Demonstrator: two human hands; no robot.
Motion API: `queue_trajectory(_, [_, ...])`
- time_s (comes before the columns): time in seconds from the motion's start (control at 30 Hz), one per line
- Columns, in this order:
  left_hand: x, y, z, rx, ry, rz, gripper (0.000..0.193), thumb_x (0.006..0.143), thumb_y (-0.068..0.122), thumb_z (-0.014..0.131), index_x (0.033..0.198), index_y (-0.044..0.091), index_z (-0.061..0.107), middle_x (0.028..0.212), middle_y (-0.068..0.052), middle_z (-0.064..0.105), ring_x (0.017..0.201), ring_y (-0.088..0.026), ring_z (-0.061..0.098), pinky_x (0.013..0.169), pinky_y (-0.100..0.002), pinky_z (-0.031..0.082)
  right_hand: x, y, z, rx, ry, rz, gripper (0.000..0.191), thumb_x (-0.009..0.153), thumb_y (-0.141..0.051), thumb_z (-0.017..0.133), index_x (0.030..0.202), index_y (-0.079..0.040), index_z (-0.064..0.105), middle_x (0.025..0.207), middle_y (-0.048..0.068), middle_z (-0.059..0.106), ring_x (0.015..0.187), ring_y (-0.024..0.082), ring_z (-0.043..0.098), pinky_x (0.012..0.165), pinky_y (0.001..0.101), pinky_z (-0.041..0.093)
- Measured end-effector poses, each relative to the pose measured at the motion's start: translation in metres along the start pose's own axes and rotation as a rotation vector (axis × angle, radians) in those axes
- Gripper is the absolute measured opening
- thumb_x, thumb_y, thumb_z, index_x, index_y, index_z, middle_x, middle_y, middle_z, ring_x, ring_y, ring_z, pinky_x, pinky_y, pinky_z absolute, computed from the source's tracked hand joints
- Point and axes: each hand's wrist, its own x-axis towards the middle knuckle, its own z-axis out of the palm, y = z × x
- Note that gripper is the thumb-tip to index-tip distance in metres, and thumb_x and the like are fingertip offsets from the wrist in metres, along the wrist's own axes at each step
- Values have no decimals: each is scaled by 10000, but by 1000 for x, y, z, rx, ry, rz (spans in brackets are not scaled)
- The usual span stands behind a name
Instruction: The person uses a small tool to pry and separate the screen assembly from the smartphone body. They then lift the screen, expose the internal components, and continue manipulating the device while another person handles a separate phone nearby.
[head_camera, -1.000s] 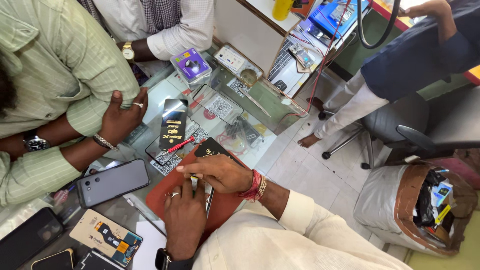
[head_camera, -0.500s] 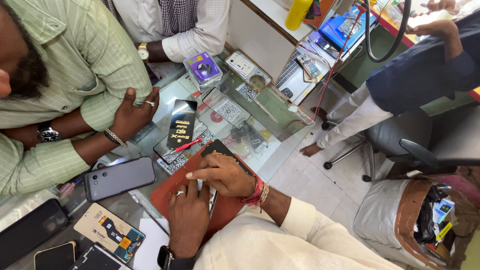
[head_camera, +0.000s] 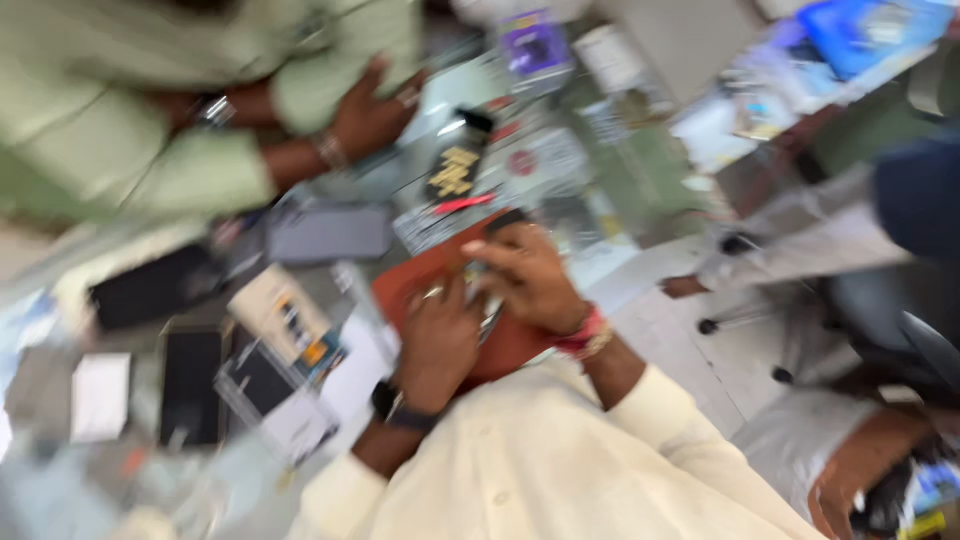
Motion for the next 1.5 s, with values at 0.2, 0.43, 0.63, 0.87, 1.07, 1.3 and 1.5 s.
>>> queue_trajectory(0.2, [-2, 2, -3, 65, 132, -2, 312, 875, 162, 590, 1141, 75, 731, 1245, -159, 661, 1006, -270, 653, 835, -439, 520, 3, 2, -1, 85, -27, -44, 556, 907, 82, 660, 1432, -54, 536, 1104, 140, 701, 924, 285, 678, 839, 397, 530])
queue_trajectory(0.43, [-2, 0, -9, 62, 156, 11, 355, 870, 160, 590, 1172, 50, 739, 1229, -169, 668, 955, -256, 648, 793, -406, 512, 4, -1, 1, 62, -34, 4, 552, 923, 92, 689, 1438, -33, 531, 1085, 132, 712, 893, 249, 695, 786, 355, 549])
queue_trajectory(0.63, [3, -4, -8, -58, 46, -74, 295, 833, 253, 711, 1036, 39, 725, 1136, -124, 678, 980, -267, 644, 814, -429, 513, 0, -1, 5, 1, 57, -2, 614, 937, 155, 683, 1481, -30, 467, 1105, 155, 688, 968, 257, 726, 819, 338, 596])
queue_trajectory(0.87, [12, -4, 0, -244, 190, -139, 280, 874, 195, 713, 1085, 12, 723, 1004, -93, 669, 928, -270, 625, 798, -432, 508, -17, -3, 11, 213, 163, 115, 586, 998, 178, 608, 1520, 20, 394, 1181, 199, 676, 1101, 247, 731, 916, 344, 633])
queue_trajectory(1.07, [8, -16, 5, -161, 237, -127, 160, 847, 50, 653, 992, 48, 721, 970, -71, 656, 934, -260, 627, 851, -426, 519, -21, -3, 14, 298, 235, 109, 581, 1027, 161, 595, 1537, 4, 363, 1208, 190, 660, 1120, 250, 725, 961, 359, 630])
queue_trajectory(1.3, [-16, -44, -9, -84, 235, -189, 219, 829, 45, 649, 1025, 25, 744, 967, -88, 651, 953, -292, 625, 847, -427, 517, -15, 2, 18, 99, 159, 48, 594, 976, 161, 647, 1498, 2, 414, 1118, 181, 692, 1024, 242, 749, 832, 318, 642])
queue_trajectory(1.5, [-21, -43, -14, -117, 265, -212, 247, 835, 35, 661, 1069, 14, 740, 1020, -93, 666, 972, -288, 627, 854, -421, 517, -11, 3, 18, 9, 121, -9, 605, 956, 146, 687, 1483, -13, 437, 1093, 174, 701, 992, 247, 740, 807, 311, 637])
